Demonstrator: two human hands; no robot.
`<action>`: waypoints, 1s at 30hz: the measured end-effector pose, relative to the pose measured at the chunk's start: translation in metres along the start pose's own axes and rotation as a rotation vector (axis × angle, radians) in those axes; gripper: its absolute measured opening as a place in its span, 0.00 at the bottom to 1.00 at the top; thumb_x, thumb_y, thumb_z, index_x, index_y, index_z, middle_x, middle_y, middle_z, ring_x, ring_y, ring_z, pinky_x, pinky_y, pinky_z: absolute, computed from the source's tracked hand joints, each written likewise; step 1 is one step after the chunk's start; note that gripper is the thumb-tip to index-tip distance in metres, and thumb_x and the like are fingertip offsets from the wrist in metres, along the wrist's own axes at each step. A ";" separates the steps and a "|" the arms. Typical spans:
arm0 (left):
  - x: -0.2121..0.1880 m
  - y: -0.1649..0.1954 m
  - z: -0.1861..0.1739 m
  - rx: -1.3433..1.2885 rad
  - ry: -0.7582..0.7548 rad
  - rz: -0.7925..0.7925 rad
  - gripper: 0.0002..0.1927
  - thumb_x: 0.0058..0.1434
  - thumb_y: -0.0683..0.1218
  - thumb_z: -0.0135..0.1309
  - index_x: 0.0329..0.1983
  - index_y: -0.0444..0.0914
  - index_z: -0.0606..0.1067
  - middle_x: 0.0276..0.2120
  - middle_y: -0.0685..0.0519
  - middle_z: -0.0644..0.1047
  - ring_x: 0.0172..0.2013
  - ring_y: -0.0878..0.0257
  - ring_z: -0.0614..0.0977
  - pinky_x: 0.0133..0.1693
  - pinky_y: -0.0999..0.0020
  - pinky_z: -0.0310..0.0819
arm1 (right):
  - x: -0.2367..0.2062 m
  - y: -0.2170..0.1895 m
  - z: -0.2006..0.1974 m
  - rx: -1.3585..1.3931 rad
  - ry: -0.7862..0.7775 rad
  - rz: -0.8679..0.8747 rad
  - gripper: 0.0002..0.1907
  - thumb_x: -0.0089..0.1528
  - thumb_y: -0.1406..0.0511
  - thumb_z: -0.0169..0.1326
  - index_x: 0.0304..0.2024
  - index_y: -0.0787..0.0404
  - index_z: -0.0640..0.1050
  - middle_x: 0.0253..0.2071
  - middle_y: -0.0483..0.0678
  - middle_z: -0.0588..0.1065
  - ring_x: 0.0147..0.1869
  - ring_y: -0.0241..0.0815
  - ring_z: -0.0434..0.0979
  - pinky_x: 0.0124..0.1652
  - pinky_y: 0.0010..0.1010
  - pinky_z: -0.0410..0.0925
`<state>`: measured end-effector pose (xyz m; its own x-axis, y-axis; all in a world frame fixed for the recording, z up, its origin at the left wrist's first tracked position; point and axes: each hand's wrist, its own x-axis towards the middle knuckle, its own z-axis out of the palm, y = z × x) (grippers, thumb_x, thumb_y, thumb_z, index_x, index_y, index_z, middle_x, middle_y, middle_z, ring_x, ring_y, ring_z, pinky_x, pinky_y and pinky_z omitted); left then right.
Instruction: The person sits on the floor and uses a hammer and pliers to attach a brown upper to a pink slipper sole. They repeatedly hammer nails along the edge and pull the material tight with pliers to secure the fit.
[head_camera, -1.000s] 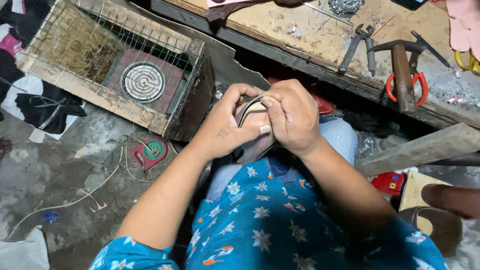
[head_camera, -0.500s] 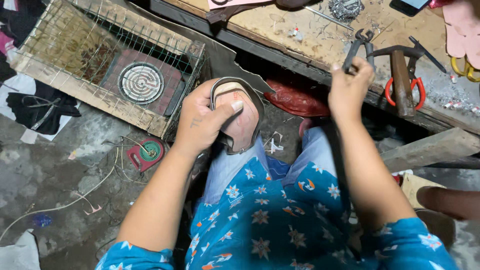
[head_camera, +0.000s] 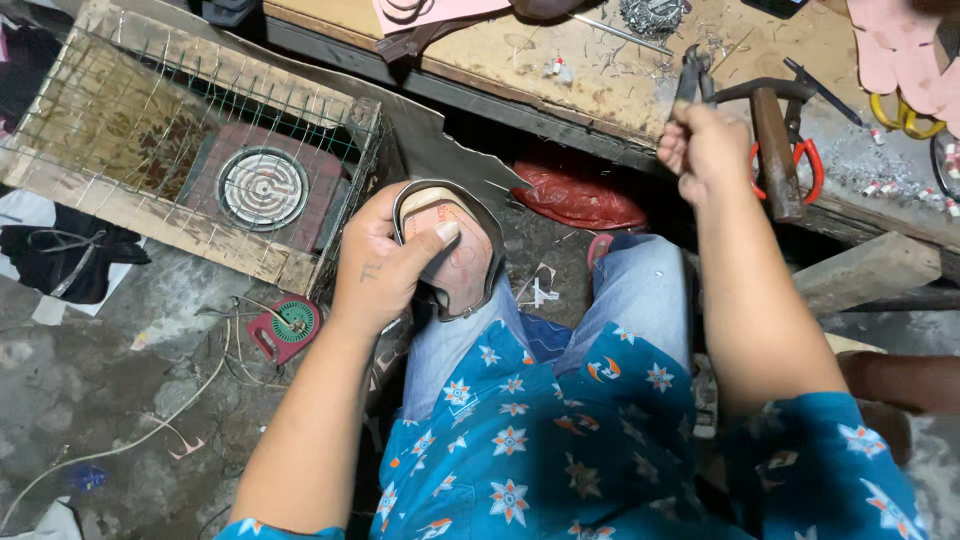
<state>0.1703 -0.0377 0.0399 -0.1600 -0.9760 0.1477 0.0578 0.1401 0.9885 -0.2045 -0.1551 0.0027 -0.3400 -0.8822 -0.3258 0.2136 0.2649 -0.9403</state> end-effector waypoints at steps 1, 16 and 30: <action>0.000 0.000 0.000 -0.029 0.001 -0.012 0.17 0.63 0.42 0.61 0.54 0.33 0.76 0.47 0.52 0.81 0.48 0.67 0.81 0.53 0.69 0.76 | 0.003 -0.005 -0.004 0.145 -0.024 0.029 0.09 0.63 0.63 0.57 0.36 0.64 0.76 0.30 0.48 0.75 0.32 0.40 0.74 0.34 0.31 0.72; 0.003 -0.007 0.006 -0.063 -0.004 0.025 0.17 0.63 0.41 0.59 0.55 0.33 0.75 0.47 0.52 0.81 0.49 0.66 0.81 0.54 0.69 0.75 | 0.014 -0.004 -0.046 0.573 -0.252 -0.038 0.16 0.66 0.62 0.48 0.50 0.66 0.76 0.34 0.46 0.70 0.37 0.41 0.68 0.41 0.33 0.66; -0.005 0.005 0.019 0.087 0.082 0.113 0.16 0.65 0.42 0.60 0.55 0.32 0.76 0.47 0.51 0.81 0.49 0.65 0.82 0.55 0.69 0.75 | -0.119 0.000 -0.021 0.102 -0.458 -0.157 0.22 0.68 0.65 0.56 0.62 0.66 0.71 0.33 0.42 0.68 0.28 0.36 0.66 0.32 0.35 0.65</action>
<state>0.1530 -0.0288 0.0451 -0.0762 -0.9631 0.2580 -0.0151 0.2598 0.9655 -0.1833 -0.0419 0.0389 0.0568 -0.9950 -0.0826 0.2887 0.0956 -0.9526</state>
